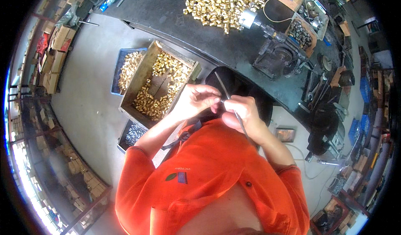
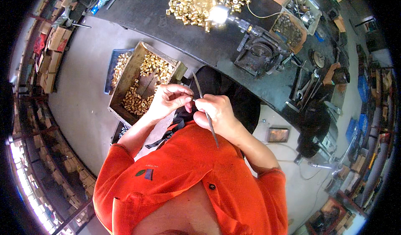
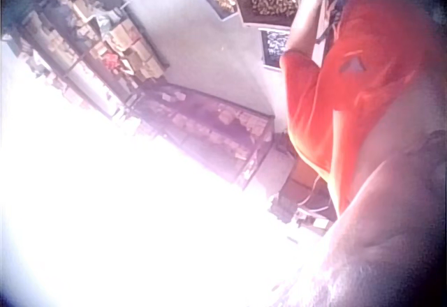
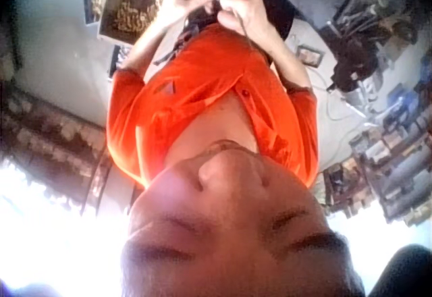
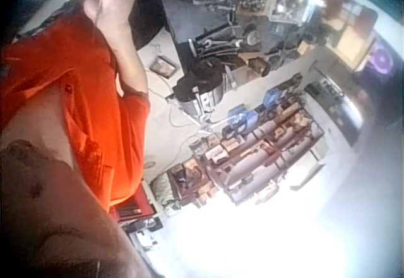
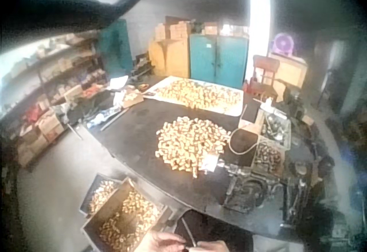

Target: The person repeatedly picks small brass-colored cylindrical parts from a bin, inserts a pin into each part using a metal rod, and places the assembled parts onto a table. The process is continuous and repetitive throughout the clip.

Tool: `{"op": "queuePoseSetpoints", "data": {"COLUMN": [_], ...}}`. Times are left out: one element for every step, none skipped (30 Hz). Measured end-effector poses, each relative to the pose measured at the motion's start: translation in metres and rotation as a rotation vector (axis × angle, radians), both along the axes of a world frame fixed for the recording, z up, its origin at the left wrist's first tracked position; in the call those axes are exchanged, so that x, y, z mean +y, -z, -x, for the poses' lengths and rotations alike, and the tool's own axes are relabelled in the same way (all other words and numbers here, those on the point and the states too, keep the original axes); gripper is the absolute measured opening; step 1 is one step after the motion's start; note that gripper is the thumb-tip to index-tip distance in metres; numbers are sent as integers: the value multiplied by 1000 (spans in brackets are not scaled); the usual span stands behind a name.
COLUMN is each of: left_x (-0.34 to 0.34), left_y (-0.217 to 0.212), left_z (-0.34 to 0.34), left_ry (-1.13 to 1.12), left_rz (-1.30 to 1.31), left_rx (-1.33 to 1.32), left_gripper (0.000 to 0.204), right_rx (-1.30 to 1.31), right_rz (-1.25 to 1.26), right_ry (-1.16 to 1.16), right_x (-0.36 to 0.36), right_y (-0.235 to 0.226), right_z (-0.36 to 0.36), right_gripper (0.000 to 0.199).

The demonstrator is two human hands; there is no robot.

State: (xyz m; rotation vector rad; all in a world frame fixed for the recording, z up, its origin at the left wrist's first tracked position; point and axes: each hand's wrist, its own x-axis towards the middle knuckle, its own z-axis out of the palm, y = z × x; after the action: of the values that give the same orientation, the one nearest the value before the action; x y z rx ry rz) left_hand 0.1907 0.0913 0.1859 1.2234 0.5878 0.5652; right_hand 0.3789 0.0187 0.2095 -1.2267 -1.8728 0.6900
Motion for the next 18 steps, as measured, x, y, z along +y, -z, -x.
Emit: {"op": "queuePoseSetpoints", "data": {"left_x": [0,1,0,0,0,1,2,3,4,5,7,10,14,17,19,20,21,22], "left_y": [-1,-3,-2,-1,0,-1,-1,-1,0,1,5,10,16,21,23,25,27,32], "left_z": [-2,-1,-2,-5,-7,-9,-11,-11,-12,-11,-9,-7,-6,-4,-3,-3,-3,-2], "left_ry": [-3,11,-3,-14,-26,-12,14,40,66,41,-10,-97,-180,-234,-278,-318,-358,-359], "left_rz": [-34,-76,-68,-60,-51,-54,-19,16,51,39,15,-192,-395,-495,-604,-716,-828,-834], "left_rx": [-3,13,-12,-37,-63,-26,-22,-18,-14,-16,37,167,295,431,460,486,513,511], "left_gripper": [15,17,17,18,19,19,19,18,18,18,15,11,8,10,13,15,17,20], "right_rx": [60,121,181,191,201,212,262,313,363,300,287,275,262,244,232,272,312,267], "right_rz": [28,56,84,87,91,94,108,122,136,145,141,138,137,159,140,127,114,129], "right_ry": [25,50,74,90,105,120,112,103,94,126,117,109,105,98,40,-16,-72,-85], "right_x": [0,-1,-1,-1,-1,-2,-1,-1,-1,-2,-4,-6,-8,-12,-15,-16,-16,-17], "right_y": [2,3,5,8,13,19,24,28,35,37,34,26,14,5,4,-3,-11,-14], "right_z": [1,4,5,5,4,4,4,4,3,4,-1,-7,-10,-11,-13,-11,-9,-7], "right_gripper": [14,14,13,14,15,16,16,17,18,20,21,21,21,25,27,27,28,29]}}
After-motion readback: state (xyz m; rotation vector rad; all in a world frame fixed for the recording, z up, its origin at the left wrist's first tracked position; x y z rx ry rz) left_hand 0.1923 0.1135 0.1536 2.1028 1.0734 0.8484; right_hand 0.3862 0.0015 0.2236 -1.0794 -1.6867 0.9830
